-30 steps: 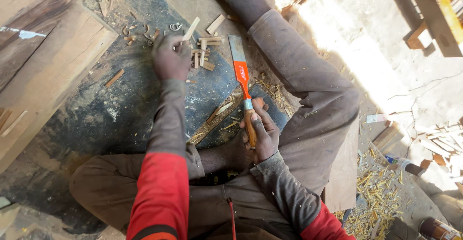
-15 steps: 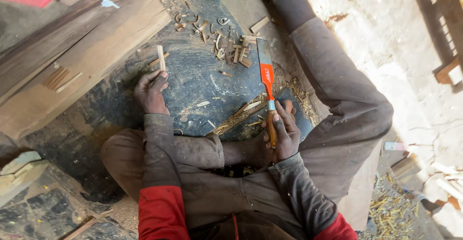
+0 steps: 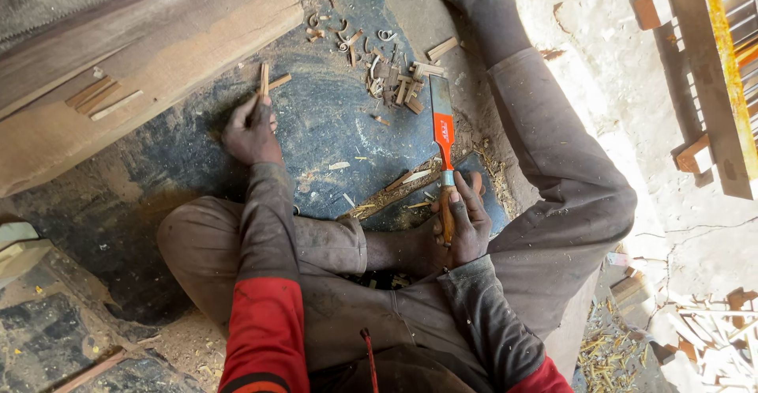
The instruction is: The person sits on the floor and uses a chisel to carve small wooden pieces. They repeatedly position the wood, strike the chisel, and remove shavings.
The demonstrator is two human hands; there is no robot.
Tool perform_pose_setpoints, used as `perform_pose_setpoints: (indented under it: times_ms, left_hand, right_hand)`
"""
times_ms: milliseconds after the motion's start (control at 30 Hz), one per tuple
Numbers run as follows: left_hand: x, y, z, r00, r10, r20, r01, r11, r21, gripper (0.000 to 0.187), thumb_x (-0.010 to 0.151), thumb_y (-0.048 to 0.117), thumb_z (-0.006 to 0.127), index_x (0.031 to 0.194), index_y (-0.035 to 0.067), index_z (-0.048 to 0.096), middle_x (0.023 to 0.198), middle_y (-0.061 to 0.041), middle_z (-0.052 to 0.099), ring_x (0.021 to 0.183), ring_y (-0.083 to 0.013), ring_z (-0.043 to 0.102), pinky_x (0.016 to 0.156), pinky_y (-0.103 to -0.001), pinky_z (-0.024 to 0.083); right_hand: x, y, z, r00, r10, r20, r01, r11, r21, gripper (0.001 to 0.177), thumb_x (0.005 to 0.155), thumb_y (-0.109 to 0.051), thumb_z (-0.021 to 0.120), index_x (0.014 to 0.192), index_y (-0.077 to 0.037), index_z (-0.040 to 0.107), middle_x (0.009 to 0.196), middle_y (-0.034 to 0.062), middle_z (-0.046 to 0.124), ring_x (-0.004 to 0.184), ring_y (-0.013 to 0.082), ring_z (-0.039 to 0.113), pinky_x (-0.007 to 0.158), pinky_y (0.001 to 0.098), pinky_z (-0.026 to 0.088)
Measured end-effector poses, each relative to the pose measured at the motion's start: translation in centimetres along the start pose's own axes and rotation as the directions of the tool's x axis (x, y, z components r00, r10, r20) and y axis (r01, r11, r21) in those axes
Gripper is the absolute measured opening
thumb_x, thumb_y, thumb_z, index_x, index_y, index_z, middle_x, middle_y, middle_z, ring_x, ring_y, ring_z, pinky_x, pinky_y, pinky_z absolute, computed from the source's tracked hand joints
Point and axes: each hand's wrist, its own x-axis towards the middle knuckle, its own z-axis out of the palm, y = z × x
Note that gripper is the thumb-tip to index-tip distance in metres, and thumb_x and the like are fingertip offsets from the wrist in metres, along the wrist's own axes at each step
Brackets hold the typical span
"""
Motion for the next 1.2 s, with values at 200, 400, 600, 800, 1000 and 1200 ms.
perform_pose_setpoints:
  times_ms: [200, 400, 600, 800, 1000, 1200]
  left_hand:
    - [1.2, -2.7, 0.8, 0.929, 0.361, 0.081, -0.364, 0.851, 0.378, 0.008, 0.092, 0.014, 0.081, 0.089, 0.008, 0.077, 0.09, -0.006, 0.079, 0.076, -0.011, 0.076, 0.067, -0.029, 0.062]
    - [1.4, -2.5, 1.4, 0.81, 0.556, 0.187, -0.573, 0.682, 0.455, 0.012, 0.091, 0.015, 0.085, 0.09, 0.008, 0.075, 0.09, -0.004, 0.076, 0.078, -0.0131, 0.072, 0.068, -0.028, 0.06]
    - [1.4, -2.1, 0.9, 0.764, 0.589, 0.264, -0.63, 0.592, 0.503, 0.019, 0.085, 0.019, 0.09, 0.091, 0.01, 0.075, 0.082, -0.001, 0.069, 0.075, -0.0138, 0.065, 0.065, -0.031, 0.054]
    - [1.9, -3.2, 0.7, 0.763, 0.592, 0.26, -0.633, 0.602, 0.487, 0.022, 0.087, 0.024, 0.09, 0.093, 0.013, 0.072, 0.084, 0.001, 0.068, 0.077, -0.0142, 0.064, 0.069, -0.031, 0.054]
    - [1.5, -2.5, 0.7, 0.787, 0.571, 0.234, -0.598, 0.614, 0.515, 0.028, 0.082, 0.029, 0.092, 0.086, 0.013, 0.07, 0.082, 0.001, 0.066, 0.075, -0.0155, 0.062, 0.063, -0.034, 0.048]
    - [1.2, -1.9, 0.8, 0.824, 0.529, 0.201, -0.545, 0.645, 0.536, 0.028, 0.083, 0.028, 0.092, 0.084, 0.015, 0.067, 0.081, 0.0, 0.065, 0.071, -0.0165, 0.061, 0.059, -0.036, 0.045]
  right_hand:
    - [0.3, -0.1, 0.1, 1.0, 0.006, -0.016, -0.006, 1.0, -0.024, 0.047, 0.105, -0.023, 0.054, 0.152, -0.014, 0.053, 0.087, 0.0095, 0.067, 0.053, 0.0123, 0.056, 0.042, 0.0223, 0.044]
    - [0.3, -0.1, 0.2, 1.0, 0.025, -0.012, -0.025, 1.0, -0.005, 0.048, 0.105, -0.024, 0.055, 0.152, -0.015, 0.052, 0.088, 0.0091, 0.067, 0.054, 0.0122, 0.056, 0.042, 0.022, 0.043]
    - [0.2, -0.1, 0.4, 0.999, 0.032, -0.03, -0.033, 0.998, -0.047, 0.049, 0.104, -0.026, 0.056, 0.152, -0.015, 0.053, 0.088, 0.0084, 0.067, 0.055, 0.0119, 0.056, 0.044, 0.0219, 0.043]
    - [-0.2, -0.5, 0.8, 1.0, -0.03, 0.008, 0.031, 0.991, -0.131, 0.051, 0.105, -0.026, 0.059, 0.153, -0.011, 0.053, 0.089, 0.0079, 0.067, 0.059, 0.0098, 0.057, 0.049, 0.0224, 0.048]
    - [-1.3, -0.6, 2.7, 0.998, -0.045, 0.045, 0.056, 0.953, -0.299, 0.052, 0.101, -0.027, 0.061, 0.15, -0.007, 0.054, 0.086, 0.0055, 0.067, 0.055, 0.009, 0.055, 0.044, 0.0213, 0.042]
    - [-0.2, 0.0, 7.4, 0.929, -0.052, 0.367, 0.226, 0.863, -0.452, 0.055, 0.103, -0.03, 0.064, 0.152, -0.007, 0.054, 0.093, 0.0031, 0.069, 0.06, 0.0051, 0.051, 0.052, 0.0218, 0.045]
